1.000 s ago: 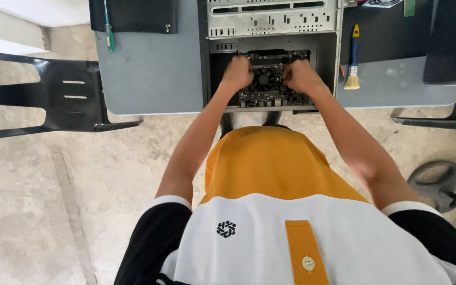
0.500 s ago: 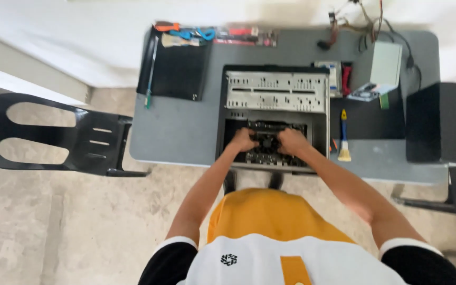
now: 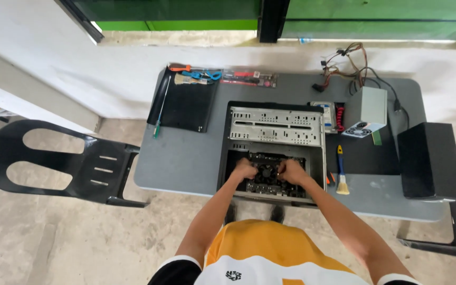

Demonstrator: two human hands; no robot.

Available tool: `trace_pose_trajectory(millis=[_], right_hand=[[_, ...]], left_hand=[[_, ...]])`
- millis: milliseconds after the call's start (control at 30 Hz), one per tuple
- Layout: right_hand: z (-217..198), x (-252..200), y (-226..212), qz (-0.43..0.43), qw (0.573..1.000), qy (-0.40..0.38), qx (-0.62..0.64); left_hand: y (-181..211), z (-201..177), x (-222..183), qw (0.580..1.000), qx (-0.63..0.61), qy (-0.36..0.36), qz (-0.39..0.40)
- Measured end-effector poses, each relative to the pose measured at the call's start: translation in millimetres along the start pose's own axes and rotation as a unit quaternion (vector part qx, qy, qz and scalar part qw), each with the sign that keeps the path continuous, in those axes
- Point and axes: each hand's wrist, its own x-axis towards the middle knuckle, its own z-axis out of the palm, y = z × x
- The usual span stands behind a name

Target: Removing a motherboard from a computer case by unscrewing mounting screws and disconnecting cables.

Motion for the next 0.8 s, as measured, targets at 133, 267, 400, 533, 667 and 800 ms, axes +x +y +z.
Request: trace_pose_trajectory(millis=[133, 267, 400, 533, 667, 800], right_hand=[[-15, -35, -44, 0.066, 0.987, -0.033, 0.142], [-25, -66, -105, 0.130, 0.950, 0.024, 0.284], [-18, -88, -141, 0.125, 0.958, 0.092, 0.242], [-3, -93, -133, 0.072, 0.960, 0.180, 0.204], [-34, -177, -151, -0.074, 0.913, 0.257, 0.309], [-69, -249, -153, -0.192, 0.849, 0.226, 0.438]], left_hand=[[-13, 14, 20, 0.999, -0.003, -0.022, -0.026], [-8, 7, 22, 0.995, -0.089, 0.012, -0.049], [-12, 8, 15, 0.977, -0.206, 0.012, -0.048], [-25, 18, 8, 0.987, -0.138, 0.074, 0.038], [15, -29, -117, 0.943, -0.318, 0.005, 0.094], [92, -59, -210, 0.868, -0.407, -0.254, 0.126]])
